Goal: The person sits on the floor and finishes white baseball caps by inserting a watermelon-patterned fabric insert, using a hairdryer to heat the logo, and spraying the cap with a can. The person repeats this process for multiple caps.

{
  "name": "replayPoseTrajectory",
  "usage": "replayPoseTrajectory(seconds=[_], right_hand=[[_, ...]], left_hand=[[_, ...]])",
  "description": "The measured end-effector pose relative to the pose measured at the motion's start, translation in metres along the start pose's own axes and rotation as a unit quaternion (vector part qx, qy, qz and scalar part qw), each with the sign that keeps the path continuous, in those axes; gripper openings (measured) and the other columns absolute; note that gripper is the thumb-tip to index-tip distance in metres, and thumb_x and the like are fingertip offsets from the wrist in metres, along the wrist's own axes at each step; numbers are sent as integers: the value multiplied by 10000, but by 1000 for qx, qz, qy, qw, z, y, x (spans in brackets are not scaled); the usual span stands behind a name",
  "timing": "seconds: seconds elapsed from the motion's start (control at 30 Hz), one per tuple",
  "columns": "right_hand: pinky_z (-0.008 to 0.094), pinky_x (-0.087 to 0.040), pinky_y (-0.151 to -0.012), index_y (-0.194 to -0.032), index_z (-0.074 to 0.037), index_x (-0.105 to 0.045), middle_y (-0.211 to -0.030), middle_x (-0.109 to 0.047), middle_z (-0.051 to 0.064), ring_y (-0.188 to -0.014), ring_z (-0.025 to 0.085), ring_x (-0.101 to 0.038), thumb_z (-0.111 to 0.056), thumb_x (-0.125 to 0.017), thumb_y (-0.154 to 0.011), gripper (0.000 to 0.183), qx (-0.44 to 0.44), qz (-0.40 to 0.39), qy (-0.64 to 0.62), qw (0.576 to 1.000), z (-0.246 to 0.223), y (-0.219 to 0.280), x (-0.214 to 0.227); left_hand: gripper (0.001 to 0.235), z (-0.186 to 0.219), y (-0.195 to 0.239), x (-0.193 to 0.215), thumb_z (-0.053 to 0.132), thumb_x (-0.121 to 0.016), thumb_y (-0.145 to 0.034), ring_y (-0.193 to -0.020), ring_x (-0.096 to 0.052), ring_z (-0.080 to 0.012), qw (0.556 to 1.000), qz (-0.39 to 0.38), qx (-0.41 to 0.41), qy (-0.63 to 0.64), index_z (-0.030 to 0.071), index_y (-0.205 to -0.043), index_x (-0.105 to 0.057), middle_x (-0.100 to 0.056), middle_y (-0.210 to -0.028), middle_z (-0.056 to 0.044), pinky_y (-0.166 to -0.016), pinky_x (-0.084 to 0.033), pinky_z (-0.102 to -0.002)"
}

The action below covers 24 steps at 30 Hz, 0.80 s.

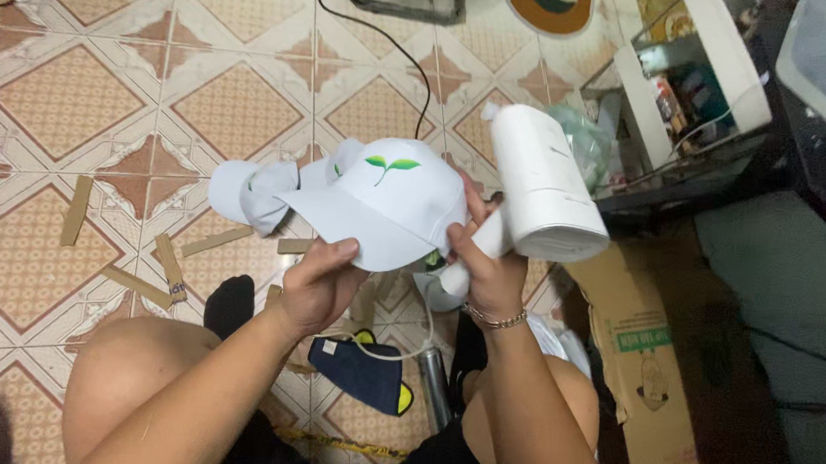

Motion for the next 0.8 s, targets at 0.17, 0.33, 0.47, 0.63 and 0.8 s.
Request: replayPoseTrajectory(seconds=[0.17, 0.33, 0.47, 0.63, 0.8], right_hand=[[236, -497, -600, -1336, -125, -589, -1380, -617, 148, -771, 91, -584, -44, -770, -857, 518, 13, 14, 65, 998, 1, 3, -9], [284, -561, -819, -1289, 45, -582, -1367, -634, 175, -933, 156, -607, -7, -836, -834, 524, 49, 9, 50, 997, -22, 0, -4], [351, -424, -1166, -1352, 28, -454, -1500, -512, 151, -1363, 217, -519, 0, -844, -680, 777, 183, -58, 144, 971, -55, 6, -11], [382, -508, -1058, -1389, -1, -498, -1336, -611, 125, -1211, 229, -608, -124, -929, -646, 868, 56, -25, 283, 957, -22, 5, 7], [365, -450, -1083, -1377, 21, -519, -1349, -593, 143, -1261, 221, -556, -114, -913, -652, 836, 135, -5, 482, 866, -23, 13, 0]], left_hand=[[619, -10, 1, 27, 90, -576, -837, -1303, -545, -323, 993, 84, 4, 77, -62, -1429, -476, -588, -1379, -165, -1185, -350, -483], [669, 25, -7, 13, 213, -570, -791, -1315, -554, -336, 979, 139, -32, 145, -11, -1417, -492, -599, -1387, -157, -1189, -372, -514], [716, 38, -7, -13, 247, -556, -779, -1321, -547, -349, 977, 147, 7, 156, 2, -1445, -469, -580, -1425, -154, -1165, -376, -542], [747, 31, 1, -25, 249, -537, -772, -1304, -548, -382, 972, 148, 43, 178, 6, -1469, -426, -551, -1432, -179, -1124, -409, -571], [743, 33, -1, -26, 212, -528, -804, -1323, -511, -364, 982, 139, 37, 123, 13, -1506, -385, -519, -1441, -159, -1123, -397, -559]])
Point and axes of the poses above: each hand's wrist, its own y-axis away from the middle knuckle, its own x-axis out of the back of the hand, z = x × y, the point moved 9 cm from there along -y, towards the middle knuckle
